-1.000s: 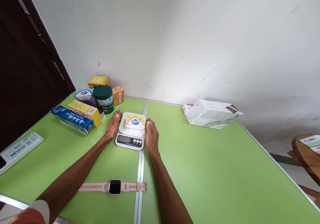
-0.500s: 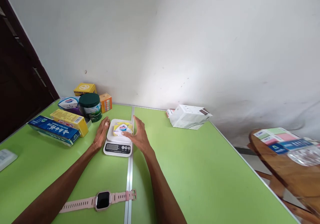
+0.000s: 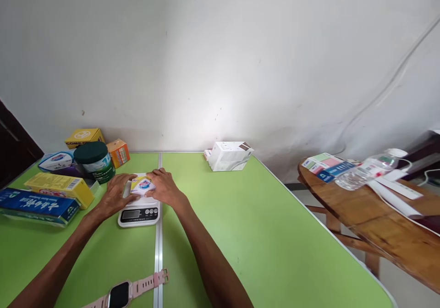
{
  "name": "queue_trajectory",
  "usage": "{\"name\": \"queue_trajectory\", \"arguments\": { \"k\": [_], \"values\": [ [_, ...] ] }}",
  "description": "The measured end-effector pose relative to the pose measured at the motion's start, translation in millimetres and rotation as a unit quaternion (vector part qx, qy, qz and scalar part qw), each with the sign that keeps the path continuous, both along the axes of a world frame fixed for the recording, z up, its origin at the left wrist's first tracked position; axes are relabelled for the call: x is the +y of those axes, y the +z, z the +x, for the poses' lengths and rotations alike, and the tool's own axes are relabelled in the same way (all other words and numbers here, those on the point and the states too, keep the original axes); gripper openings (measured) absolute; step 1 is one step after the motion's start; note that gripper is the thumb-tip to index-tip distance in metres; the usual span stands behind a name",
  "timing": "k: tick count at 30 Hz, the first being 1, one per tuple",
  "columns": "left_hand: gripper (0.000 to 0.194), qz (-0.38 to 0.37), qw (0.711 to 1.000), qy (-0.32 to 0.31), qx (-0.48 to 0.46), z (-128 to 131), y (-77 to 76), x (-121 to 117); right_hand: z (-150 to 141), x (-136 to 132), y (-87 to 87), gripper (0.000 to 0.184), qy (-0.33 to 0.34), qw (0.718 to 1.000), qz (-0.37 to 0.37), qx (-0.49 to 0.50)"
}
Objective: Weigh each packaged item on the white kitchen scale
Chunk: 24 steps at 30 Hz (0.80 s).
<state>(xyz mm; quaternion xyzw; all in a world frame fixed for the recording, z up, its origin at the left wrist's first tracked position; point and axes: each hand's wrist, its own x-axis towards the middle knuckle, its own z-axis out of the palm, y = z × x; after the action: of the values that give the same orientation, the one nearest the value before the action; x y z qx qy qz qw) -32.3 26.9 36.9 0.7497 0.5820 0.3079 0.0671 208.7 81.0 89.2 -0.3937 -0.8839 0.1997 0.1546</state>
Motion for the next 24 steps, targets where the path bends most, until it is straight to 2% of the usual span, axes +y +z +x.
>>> {"name": "queue_trajectory", "arguments": {
  "k": [3, 6, 9, 12, 14, 16, 19, 24],
  "values": [
    [0.054, 0.02, 0.999, -0.007, 0.031, 9, 14.8, 3, 8, -7, 10.1, 0.067, -0.004, 1.0, 0.01, -0.015],
    [0.056, 0.036, 0.998, -0.035, 0.036, 40, 30.4, 6, 38, -14, 13.1, 0.066, -0.023, 0.999, 0.036, -0.009],
    [0.06, 0.027, 0.995, -0.097, 0.012, 89, 36.5, 9, 92, -20, 3.5, 0.06, -0.054, 0.996, 0.072, 0.007],
    [0.069, 0.007, 0.985, -0.169, -0.021, 134, 32.8, 7, 165, -19, -14.7, 0.057, -0.104, 0.989, 0.103, 0.006],
    [0.072, -0.005, 0.979, -0.201, -0.038, 150, 27.8, 3, 216, -14, -27.3, 0.053, -0.162, 0.981, 0.106, -0.022],
    [0.069, -0.021, 0.975, -0.214, -0.047, 154, 22.6, -3, 262, -6, -38.3, 0.048, -0.229, 0.966, 0.099, -0.067],
    [0.058, -0.042, 0.976, -0.205, -0.052, 140, 16.5, -9, 315, 5, -51.2, 0.046, -0.318, 0.934, 0.075, -0.143],
    [0.046, -0.02, 0.983, -0.173, -0.063, 106, 14.1, -16, 359, 19, -60.0, 0.036, -0.439, 0.875, 0.037, -0.199]
  ]
}}
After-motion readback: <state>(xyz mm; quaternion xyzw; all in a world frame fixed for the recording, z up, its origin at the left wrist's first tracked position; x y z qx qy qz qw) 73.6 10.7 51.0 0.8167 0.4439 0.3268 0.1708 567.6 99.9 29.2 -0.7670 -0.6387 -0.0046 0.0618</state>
